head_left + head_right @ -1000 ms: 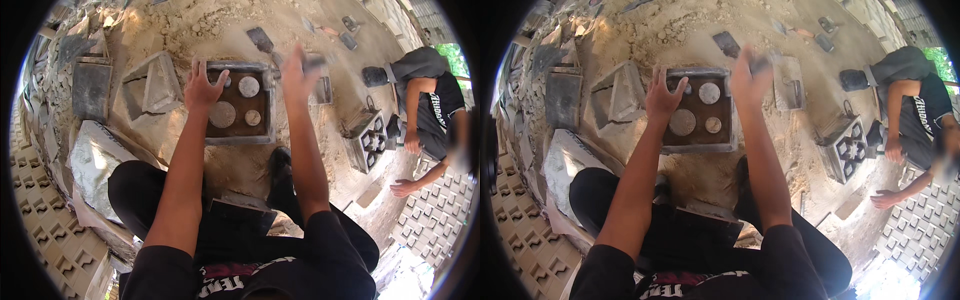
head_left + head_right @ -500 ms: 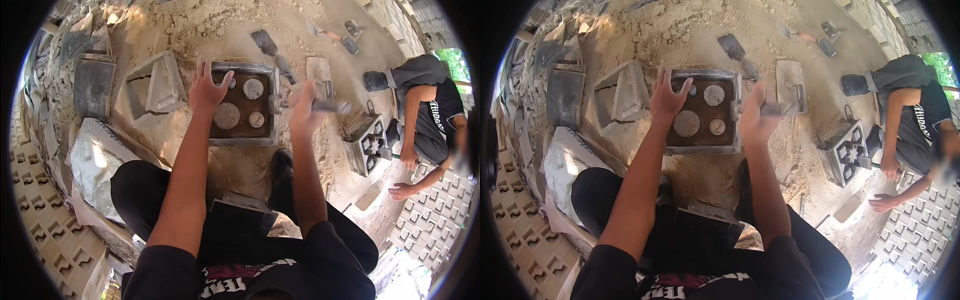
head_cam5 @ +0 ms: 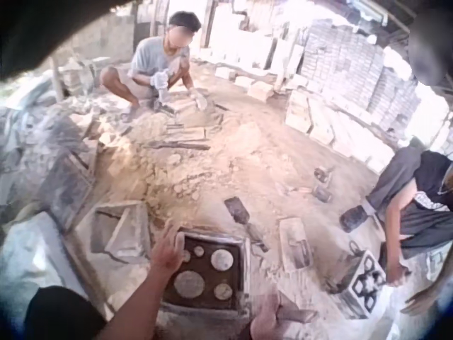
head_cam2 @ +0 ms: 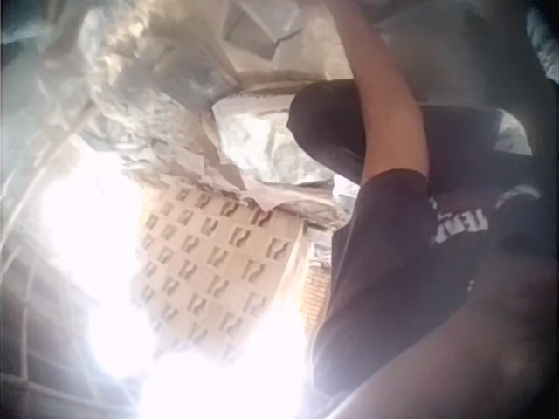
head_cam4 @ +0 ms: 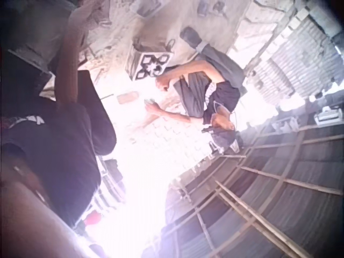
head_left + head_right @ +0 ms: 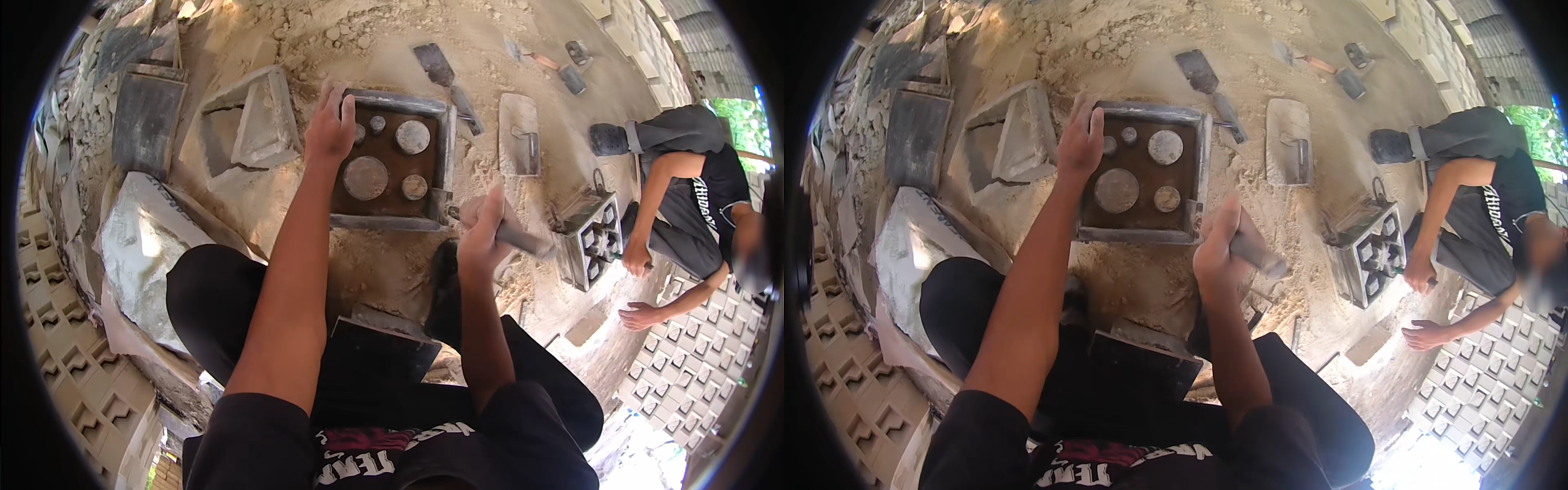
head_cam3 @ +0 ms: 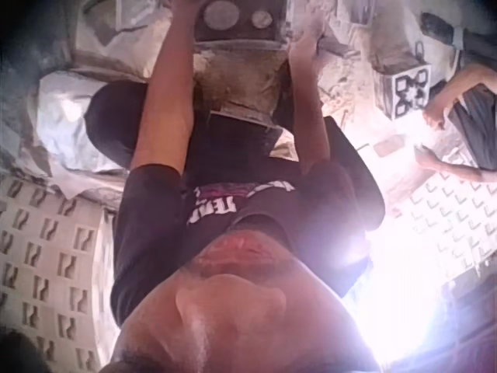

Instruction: The person fills a square mold containing circular inserts with a mixture by hand and using a trowel, smoothing the surface to form patterned bricks.

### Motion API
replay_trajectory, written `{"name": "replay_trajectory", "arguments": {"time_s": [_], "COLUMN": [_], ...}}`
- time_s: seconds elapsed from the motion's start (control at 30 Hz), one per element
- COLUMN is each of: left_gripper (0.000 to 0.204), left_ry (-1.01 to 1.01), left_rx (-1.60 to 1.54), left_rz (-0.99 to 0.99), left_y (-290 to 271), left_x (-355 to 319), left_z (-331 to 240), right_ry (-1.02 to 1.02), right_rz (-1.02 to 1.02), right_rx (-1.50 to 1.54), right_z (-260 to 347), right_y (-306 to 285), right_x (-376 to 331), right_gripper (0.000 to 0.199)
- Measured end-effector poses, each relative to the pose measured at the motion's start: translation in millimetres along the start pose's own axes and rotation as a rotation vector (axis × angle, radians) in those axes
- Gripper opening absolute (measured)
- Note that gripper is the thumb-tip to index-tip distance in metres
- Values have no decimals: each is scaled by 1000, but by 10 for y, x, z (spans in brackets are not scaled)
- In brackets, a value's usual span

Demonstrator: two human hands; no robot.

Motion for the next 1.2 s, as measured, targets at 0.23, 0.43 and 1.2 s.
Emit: {"name": "replay_trajectory", "arguments": {"time_s": [0.23,0.43,1.2], "left_gripper": [52,54,51], "left_ry": [24,55,-7], "left_rx": [-28,-46,61], "left_rz": [-20,-17,-32], "left_y": [-11,-12,6], "left_x": [37,27,59], "left_z": [10,-19,-38], "right_ry": [80,152,30], "right_rz": [74,-40,-56], "right_rx": [-157,-15,45], "right_z": [54,-37,-97], "right_y": [-18,-19,114], "right_x": [-7,-2,140], "right_gripper": [42,41,43]}}
Point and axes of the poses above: each hand's wrist, its own x-axis towards the middle knuckle, its own y-axis out of the palm, z = x × y, the point moved 1 cm from there along x, towards the middle knuckle, and after that the axes turned 11 degrees about z, right-handed, at the moved point
